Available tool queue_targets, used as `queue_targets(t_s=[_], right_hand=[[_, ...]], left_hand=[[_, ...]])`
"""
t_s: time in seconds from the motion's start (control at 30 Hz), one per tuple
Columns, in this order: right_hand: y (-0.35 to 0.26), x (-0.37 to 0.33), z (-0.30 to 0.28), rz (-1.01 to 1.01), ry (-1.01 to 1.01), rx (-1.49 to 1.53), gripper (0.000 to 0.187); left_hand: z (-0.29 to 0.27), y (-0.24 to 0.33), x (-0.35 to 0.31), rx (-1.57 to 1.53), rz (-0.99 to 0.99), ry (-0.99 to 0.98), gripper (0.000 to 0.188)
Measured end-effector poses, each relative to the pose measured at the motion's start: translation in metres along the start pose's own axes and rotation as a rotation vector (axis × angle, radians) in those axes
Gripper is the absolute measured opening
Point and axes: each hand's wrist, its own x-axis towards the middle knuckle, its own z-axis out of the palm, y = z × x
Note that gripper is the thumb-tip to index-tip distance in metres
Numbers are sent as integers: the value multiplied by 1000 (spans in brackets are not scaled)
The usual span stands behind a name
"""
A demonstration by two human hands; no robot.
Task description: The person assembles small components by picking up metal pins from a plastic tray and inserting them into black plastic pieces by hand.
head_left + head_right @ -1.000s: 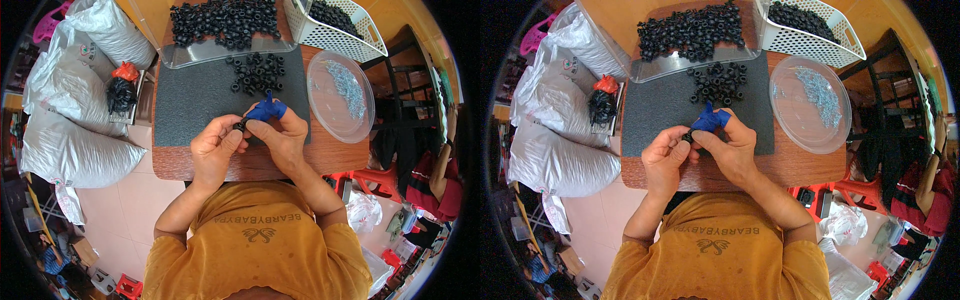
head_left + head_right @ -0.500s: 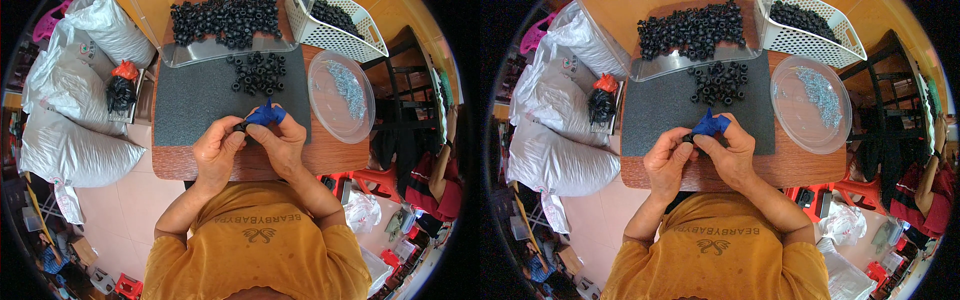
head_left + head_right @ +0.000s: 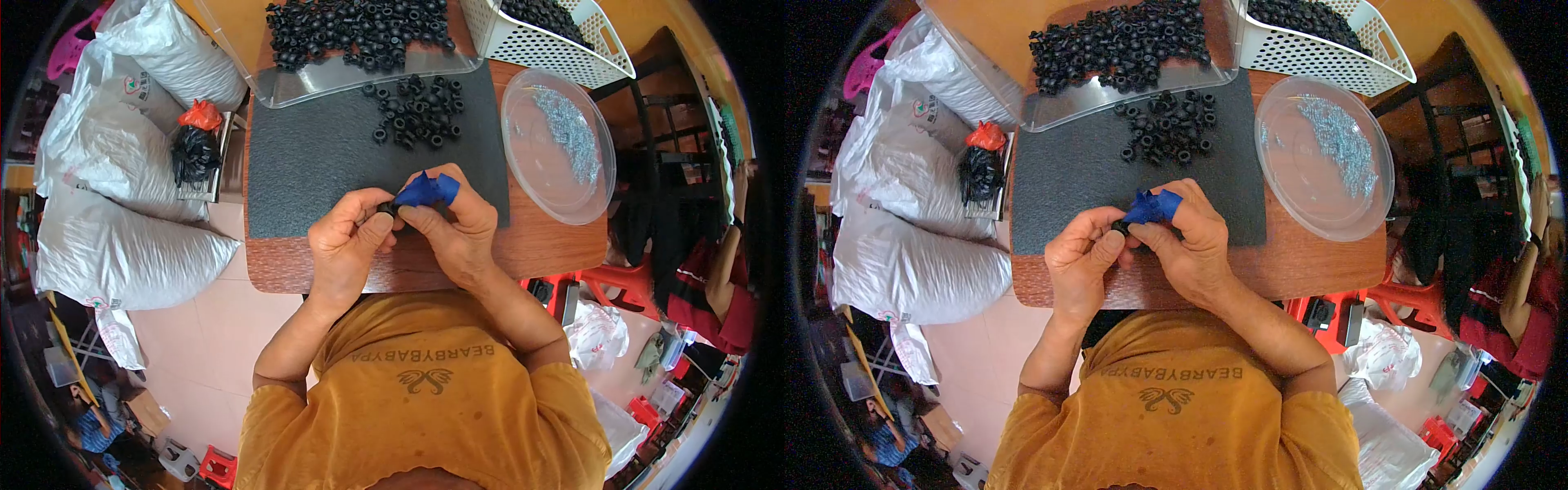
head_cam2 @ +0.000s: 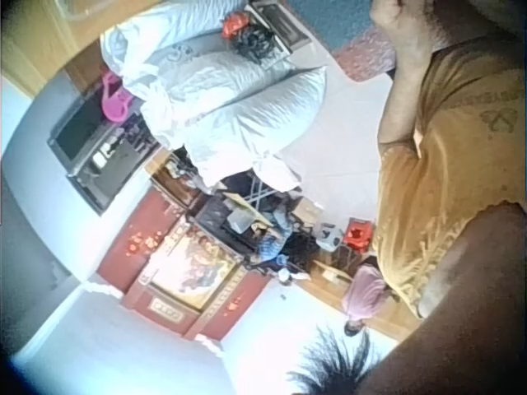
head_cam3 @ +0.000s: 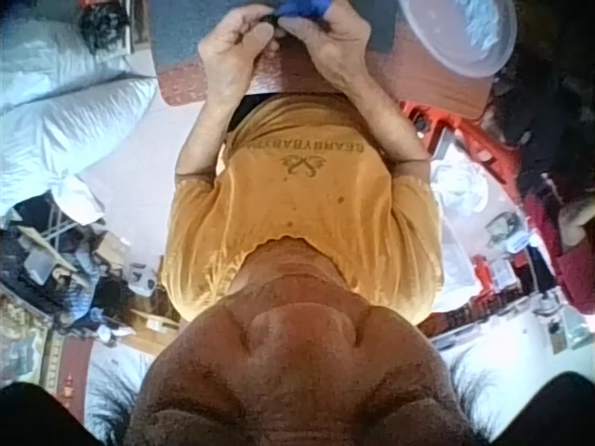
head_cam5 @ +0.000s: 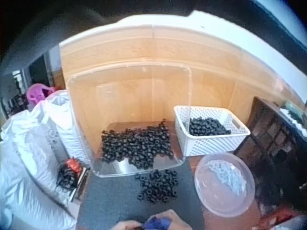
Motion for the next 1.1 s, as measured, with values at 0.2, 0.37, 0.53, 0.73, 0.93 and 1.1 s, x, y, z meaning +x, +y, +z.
queue_targets(t_s=[0.2, 0.37, 0.53, 0.73, 0.93, 1.1], right_hand=[[-7, 1, -3, -62, 0, -116, 14], [-6, 2, -4, -176, 29, -222, 15], [-6, 3, -4, -361, 63, -313, 21], [-7, 5, -6, -373, 50, -353, 24], [-5, 4, -5, -405, 41, -388, 24], [-3, 3, -7, -386, 33, -382, 23]], left_hand=[[3, 1, 0, 41, -34, 3, 20], [2, -2, -1, 60, -18, -8, 20], [1, 0, 1, -7, -117, -32, 20], [1, 2, 0, 68, -30, -42, 20], [0, 1, 4, 24, -90, -60, 20], [1, 3, 7, -107, -201, -62, 17]])
